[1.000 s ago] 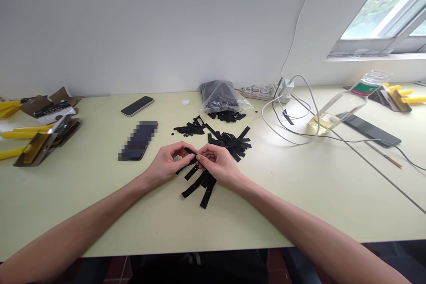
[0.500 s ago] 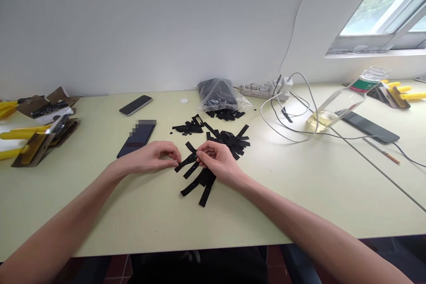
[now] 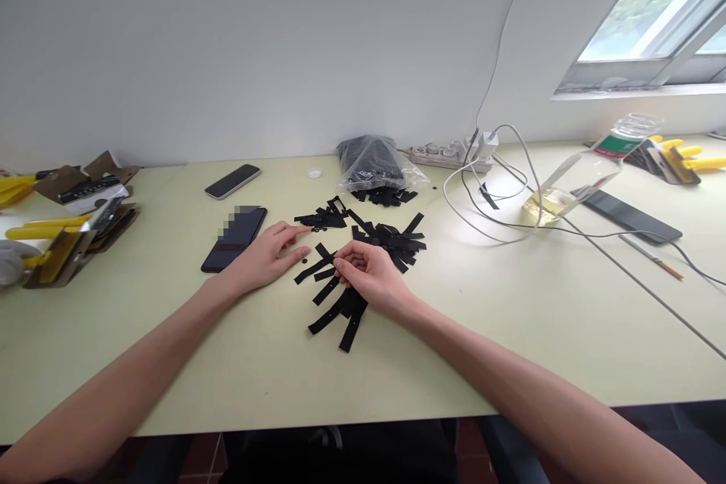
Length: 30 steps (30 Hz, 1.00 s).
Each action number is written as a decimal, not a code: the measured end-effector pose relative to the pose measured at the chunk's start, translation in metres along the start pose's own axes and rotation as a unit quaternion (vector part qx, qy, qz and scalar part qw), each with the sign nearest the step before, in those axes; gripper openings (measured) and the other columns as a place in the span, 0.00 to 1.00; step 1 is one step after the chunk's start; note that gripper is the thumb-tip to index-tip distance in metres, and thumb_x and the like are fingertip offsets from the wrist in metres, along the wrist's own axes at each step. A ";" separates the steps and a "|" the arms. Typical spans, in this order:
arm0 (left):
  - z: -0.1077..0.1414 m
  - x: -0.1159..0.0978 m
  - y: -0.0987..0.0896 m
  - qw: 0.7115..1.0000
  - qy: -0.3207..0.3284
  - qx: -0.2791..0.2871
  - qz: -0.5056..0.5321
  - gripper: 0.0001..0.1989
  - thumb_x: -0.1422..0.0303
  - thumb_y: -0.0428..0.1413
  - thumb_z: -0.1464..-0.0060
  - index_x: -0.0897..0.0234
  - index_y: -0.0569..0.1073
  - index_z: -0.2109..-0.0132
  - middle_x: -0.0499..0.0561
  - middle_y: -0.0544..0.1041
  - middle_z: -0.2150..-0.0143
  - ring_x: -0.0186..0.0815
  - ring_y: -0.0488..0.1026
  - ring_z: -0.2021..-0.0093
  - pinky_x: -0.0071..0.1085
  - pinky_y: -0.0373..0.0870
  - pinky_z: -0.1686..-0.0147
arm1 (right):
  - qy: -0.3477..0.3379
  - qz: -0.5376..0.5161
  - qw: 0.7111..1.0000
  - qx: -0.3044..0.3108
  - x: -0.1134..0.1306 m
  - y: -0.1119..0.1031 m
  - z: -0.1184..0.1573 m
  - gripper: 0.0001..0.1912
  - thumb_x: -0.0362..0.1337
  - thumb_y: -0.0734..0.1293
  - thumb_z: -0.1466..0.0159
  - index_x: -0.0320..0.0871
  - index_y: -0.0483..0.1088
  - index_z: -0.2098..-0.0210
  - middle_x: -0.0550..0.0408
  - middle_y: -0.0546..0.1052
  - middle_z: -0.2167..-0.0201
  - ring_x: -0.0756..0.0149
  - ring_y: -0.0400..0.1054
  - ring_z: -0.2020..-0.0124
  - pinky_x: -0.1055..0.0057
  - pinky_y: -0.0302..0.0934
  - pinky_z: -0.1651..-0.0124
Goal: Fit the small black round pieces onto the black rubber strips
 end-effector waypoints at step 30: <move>-0.001 -0.010 0.004 0.999 0.029 0.006 0.041 0.14 0.60 0.50 0.33 0.60 0.78 0.56 0.52 0.77 0.59 0.37 0.73 0.64 0.33 0.68 0.63 | -0.004 0.012 1.000 0.014 0.006 0.001 0.001 0.12 0.46 0.69 0.33 0.42 0.73 0.63 0.54 0.75 0.69 0.66 0.70 0.68 0.66 0.67 0.64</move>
Point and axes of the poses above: each hand's wrist, its own z-axis away from the middle knuckle, its own y-axis out of the palm, x = y × z, the point moved 5 cm from there along -z, towards the middle knuckle
